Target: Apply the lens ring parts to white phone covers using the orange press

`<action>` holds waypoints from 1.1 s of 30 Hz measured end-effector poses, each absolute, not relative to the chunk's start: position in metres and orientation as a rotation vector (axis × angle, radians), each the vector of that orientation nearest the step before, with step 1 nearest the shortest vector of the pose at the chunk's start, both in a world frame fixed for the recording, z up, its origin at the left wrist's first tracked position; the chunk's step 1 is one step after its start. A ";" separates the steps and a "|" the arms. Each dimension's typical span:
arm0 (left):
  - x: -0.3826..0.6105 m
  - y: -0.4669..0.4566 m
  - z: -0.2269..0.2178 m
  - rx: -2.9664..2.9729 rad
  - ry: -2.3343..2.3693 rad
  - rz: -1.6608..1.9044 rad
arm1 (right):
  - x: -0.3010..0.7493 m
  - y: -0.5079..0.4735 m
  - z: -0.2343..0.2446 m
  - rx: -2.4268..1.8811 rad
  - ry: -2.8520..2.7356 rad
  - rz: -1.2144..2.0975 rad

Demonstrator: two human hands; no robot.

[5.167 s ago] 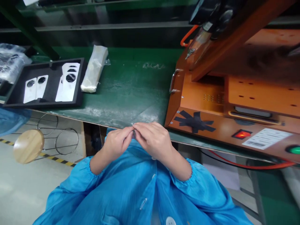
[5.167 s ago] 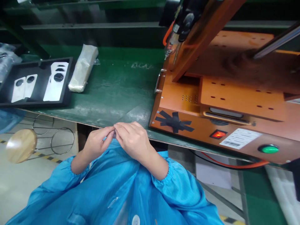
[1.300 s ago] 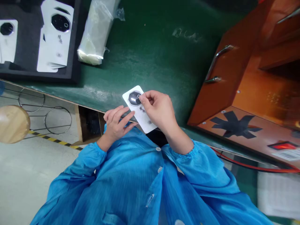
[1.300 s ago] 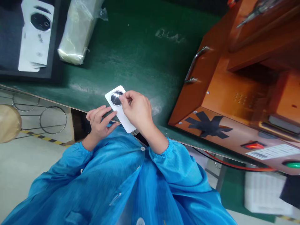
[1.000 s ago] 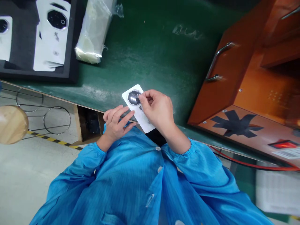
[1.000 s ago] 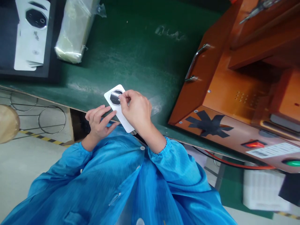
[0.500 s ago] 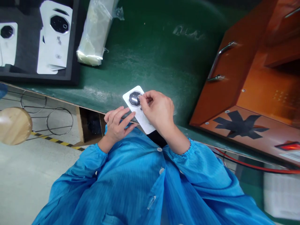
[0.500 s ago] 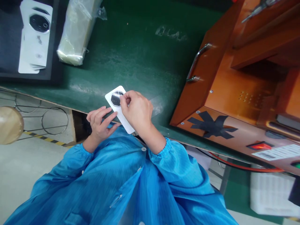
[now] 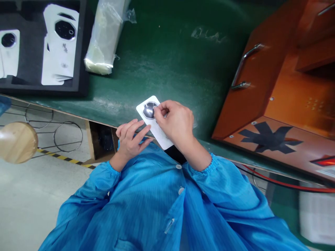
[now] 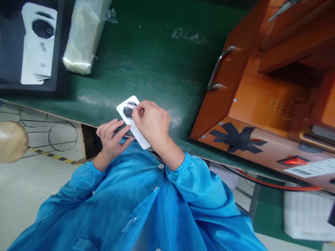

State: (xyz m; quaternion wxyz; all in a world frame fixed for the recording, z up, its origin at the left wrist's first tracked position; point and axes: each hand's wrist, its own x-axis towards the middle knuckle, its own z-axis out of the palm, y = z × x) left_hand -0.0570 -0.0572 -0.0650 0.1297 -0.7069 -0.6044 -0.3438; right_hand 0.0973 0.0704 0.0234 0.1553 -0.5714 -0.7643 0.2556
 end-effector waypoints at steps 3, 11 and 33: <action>-0.057 -0.056 -0.063 -2.054 -1.755 -1.002 | 0.097 0.071 0.025 -1.626 -2.243 0.708; -0.057 -0.059 -0.064 -2.071 -1.805 -0.976 | 0.109 0.066 0.012 -1.520 -2.235 0.519; 0.029 0.061 0.097 -2.942 -1.832 -1.720 | 0.315 -0.065 0.058 -1.046 -2.053 -0.114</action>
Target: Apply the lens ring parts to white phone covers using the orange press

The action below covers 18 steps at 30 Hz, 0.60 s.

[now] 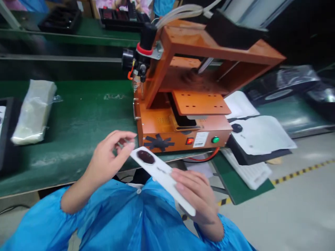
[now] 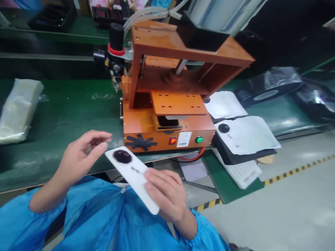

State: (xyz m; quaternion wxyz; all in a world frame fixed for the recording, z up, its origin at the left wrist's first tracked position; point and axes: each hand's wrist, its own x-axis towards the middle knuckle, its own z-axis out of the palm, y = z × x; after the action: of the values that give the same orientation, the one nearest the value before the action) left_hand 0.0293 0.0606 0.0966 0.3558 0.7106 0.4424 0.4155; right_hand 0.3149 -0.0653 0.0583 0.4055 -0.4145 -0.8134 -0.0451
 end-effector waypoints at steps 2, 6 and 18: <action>0.068 0.088 0.111 1.748 0.999 0.963 | 0.344 -0.078 0.060 -1.188 -1.981 -0.273; 0.141 0.135 0.123 1.451 0.841 0.839 | 0.379 -0.082 0.056 -1.269 -1.903 -0.594; 0.237 0.177 0.136 1.149 0.813 1.041 | 0.418 -0.006 0.040 -1.416 -1.640 -0.741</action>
State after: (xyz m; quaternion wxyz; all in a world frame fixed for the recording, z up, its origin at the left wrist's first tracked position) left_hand 0.2371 0.1767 0.1360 0.6407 0.5040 0.3565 0.4565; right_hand 0.4177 -0.0060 0.0402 0.4131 -0.5630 -0.6523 -0.2948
